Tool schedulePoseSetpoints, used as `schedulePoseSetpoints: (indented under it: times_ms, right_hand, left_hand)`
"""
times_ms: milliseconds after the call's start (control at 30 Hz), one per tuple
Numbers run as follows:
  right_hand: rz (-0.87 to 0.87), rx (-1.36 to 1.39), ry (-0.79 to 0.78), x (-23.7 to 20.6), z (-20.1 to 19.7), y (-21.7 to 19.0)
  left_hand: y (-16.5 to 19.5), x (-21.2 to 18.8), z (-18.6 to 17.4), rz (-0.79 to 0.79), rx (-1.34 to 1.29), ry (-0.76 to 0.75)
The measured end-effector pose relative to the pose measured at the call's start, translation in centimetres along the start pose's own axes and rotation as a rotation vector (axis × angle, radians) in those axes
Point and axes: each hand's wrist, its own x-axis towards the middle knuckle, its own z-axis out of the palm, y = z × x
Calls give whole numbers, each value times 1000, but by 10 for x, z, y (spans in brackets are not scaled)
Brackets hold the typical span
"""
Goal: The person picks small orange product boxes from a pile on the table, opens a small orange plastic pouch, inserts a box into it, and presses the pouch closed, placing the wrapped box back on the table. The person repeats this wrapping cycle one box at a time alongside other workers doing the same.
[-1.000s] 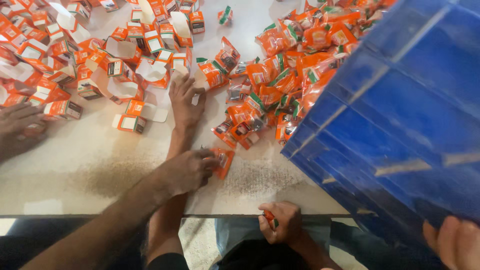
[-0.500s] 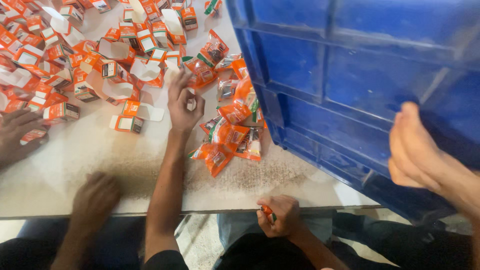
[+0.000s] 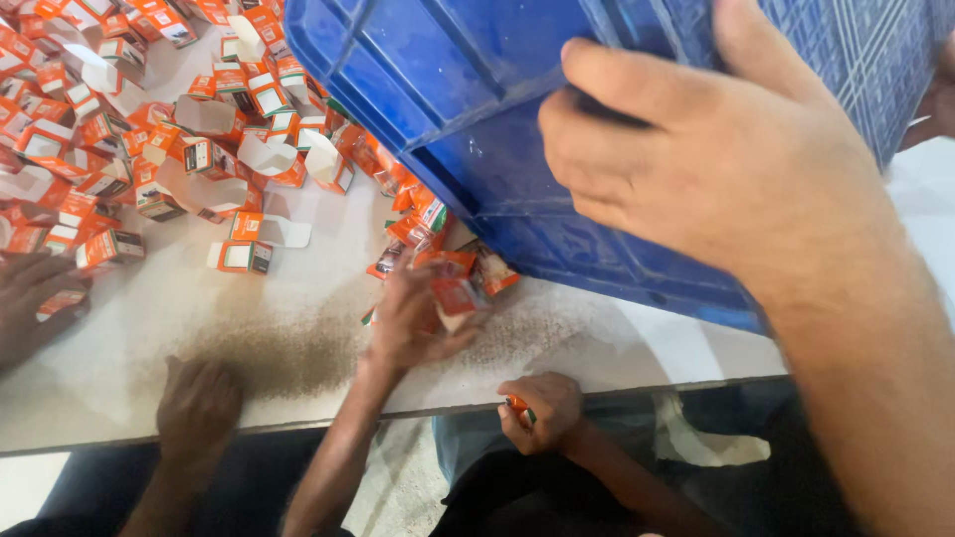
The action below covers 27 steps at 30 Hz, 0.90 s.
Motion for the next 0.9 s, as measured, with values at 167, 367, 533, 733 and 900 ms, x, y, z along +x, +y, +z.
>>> schedulePoseSetpoints:
  times_ms: [167, 367, 533, 733, 900]
  right_hand:
    - [-9, -28, -46, -16, 3, 3]
    - [-9, -40, -45, -23, -1, 1]
    - [6, 11, -19, -23, 0, -5]
    - [18, -36, -98, -12, -2, -12]
    - [-71, -117, -136, -18, 16, -22]
  left_hand:
    - [10, -47, 53, -26, 91, -511]
    - [4, -31, 100, 160, -66, -419]
    - [2, -28, 125, -14, 10, -531]
    - [8, -34, 121, -148, 74, -529]
    - [10, -36, 121, -194, 19, -517]
